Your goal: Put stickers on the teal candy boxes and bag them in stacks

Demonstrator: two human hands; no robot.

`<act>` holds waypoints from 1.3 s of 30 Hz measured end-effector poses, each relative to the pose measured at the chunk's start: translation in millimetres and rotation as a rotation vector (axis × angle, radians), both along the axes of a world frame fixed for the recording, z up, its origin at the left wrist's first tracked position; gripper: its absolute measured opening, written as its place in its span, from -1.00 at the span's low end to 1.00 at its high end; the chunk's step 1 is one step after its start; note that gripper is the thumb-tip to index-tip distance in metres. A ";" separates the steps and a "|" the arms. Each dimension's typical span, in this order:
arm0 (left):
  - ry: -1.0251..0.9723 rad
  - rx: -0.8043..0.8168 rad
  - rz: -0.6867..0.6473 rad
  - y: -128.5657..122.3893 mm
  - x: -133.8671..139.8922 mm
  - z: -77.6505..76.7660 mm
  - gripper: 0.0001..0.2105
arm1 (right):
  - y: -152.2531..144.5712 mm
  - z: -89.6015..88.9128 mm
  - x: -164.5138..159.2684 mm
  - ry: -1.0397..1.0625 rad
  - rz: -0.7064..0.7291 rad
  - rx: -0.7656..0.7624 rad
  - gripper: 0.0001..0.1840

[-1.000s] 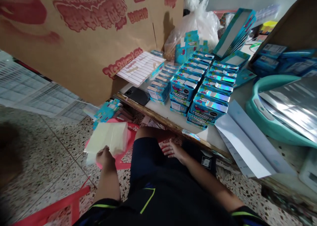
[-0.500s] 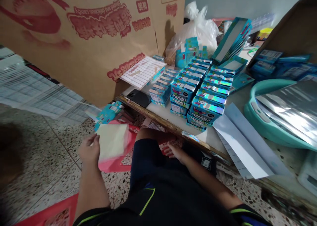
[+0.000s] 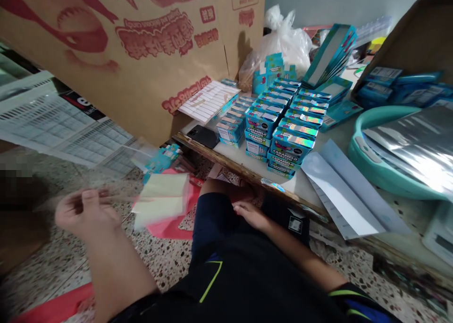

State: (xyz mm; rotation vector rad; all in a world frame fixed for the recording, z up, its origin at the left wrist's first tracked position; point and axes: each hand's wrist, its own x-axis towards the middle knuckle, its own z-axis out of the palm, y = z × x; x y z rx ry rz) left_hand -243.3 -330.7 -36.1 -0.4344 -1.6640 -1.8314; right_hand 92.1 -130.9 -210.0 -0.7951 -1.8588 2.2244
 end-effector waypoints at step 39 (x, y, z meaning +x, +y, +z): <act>-0.096 -0.105 -1.050 73.7 124.7 48.7 -0.66 | 4.6 207.7 0.7 0.520 -0.144 0.451 -0.81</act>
